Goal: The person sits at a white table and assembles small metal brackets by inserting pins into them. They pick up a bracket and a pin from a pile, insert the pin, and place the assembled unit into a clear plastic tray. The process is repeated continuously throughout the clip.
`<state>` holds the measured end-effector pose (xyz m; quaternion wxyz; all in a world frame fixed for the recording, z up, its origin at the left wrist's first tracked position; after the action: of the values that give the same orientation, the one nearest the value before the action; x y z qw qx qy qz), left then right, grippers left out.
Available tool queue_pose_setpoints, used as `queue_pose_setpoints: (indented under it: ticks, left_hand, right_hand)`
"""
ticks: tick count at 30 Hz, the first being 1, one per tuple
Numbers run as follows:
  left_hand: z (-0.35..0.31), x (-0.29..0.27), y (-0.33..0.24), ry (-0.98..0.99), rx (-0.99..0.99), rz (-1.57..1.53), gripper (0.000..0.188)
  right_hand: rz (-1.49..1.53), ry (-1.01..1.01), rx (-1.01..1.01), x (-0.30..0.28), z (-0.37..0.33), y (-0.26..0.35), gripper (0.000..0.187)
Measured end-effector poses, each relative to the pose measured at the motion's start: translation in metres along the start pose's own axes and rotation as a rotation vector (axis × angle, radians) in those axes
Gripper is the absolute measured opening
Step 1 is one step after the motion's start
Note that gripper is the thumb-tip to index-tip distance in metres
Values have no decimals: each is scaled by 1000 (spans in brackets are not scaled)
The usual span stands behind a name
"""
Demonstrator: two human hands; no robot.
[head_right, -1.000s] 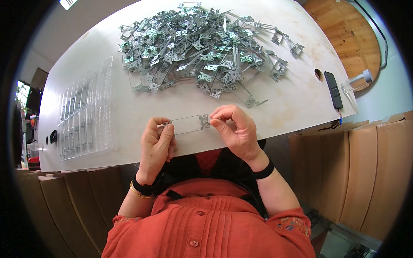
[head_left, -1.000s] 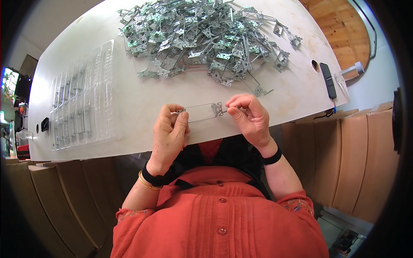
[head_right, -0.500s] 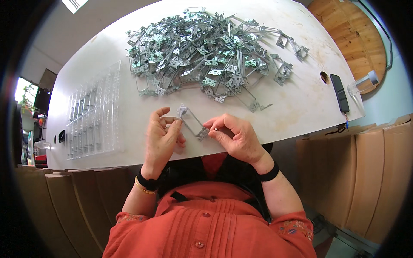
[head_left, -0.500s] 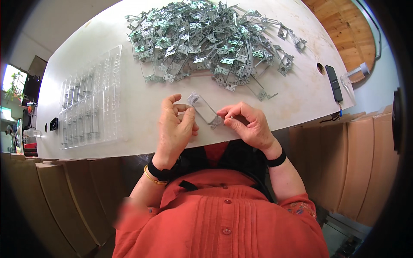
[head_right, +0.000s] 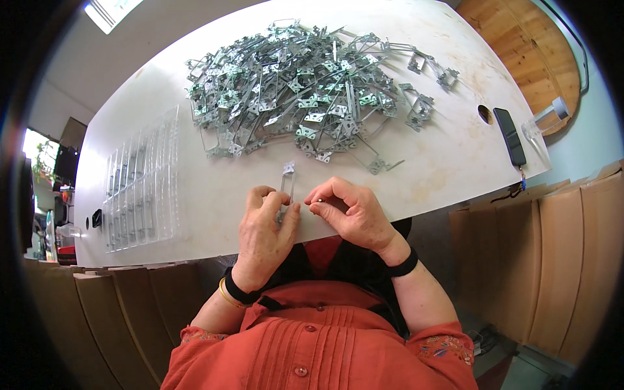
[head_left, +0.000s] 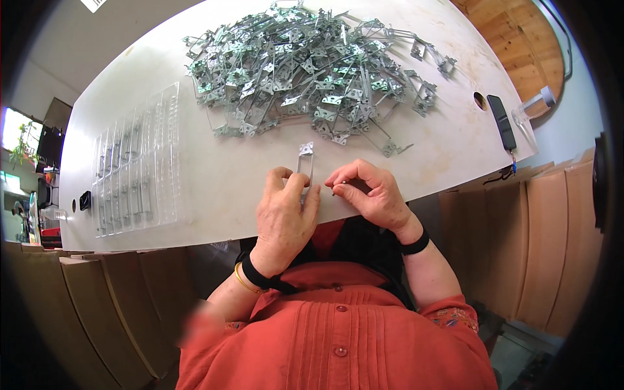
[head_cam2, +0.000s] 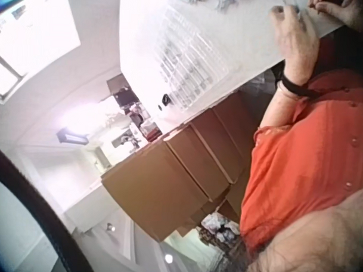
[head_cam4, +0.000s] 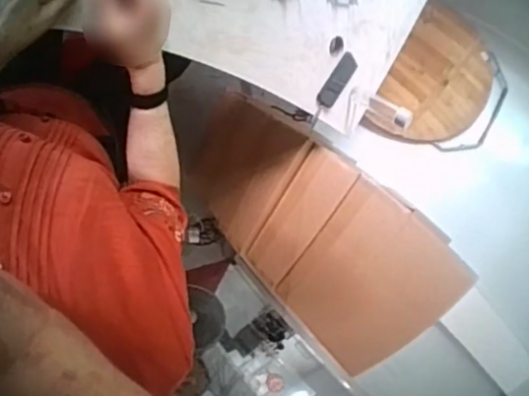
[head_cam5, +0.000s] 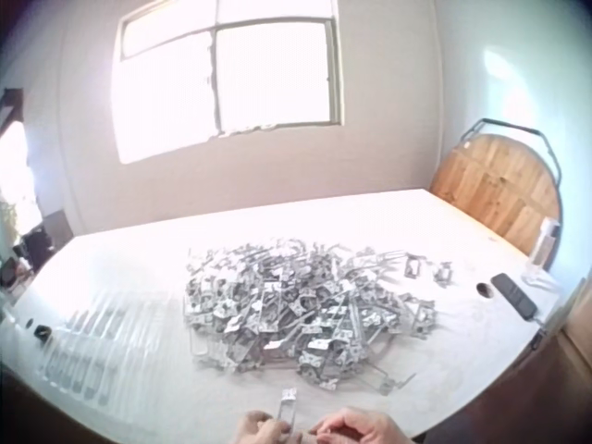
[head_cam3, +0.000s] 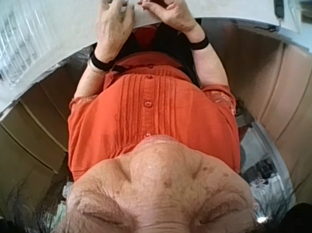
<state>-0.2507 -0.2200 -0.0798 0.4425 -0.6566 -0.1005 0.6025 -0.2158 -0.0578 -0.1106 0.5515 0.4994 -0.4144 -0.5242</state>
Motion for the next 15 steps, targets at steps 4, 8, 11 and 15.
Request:
queue_pose_setpoints:
  ticks: [4,8,11,15]
  left_hand:
    - [-4,-10,-1,-103,134,151,12]
    - [-7,-15,-6,-70,171,300,10]
    - [-12,-11,-8,-42,212,336,11]
    - [-17,-11,-13,-73,264,301,20]
  right_hand:
    - [-17,-25,-26,-3,0,-2,9]
    - [38,-75,-53,-8,0,-3,9]
    - [128,-109,-65,-10,0,-4,9]
    - [150,-153,-22,-12,-2,-5,9]
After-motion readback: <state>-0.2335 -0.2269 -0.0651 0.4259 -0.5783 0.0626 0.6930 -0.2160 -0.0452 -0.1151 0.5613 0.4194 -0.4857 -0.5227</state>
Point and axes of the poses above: each hand's wrist, its own z-axis towards the middle knuckle, its own x-axis out of the palm, y = z × x, the point moved 10 cm from there along z, towards the middle knuckle, and after that the axes turned 6 degrees about y, right-handed, at the moved point
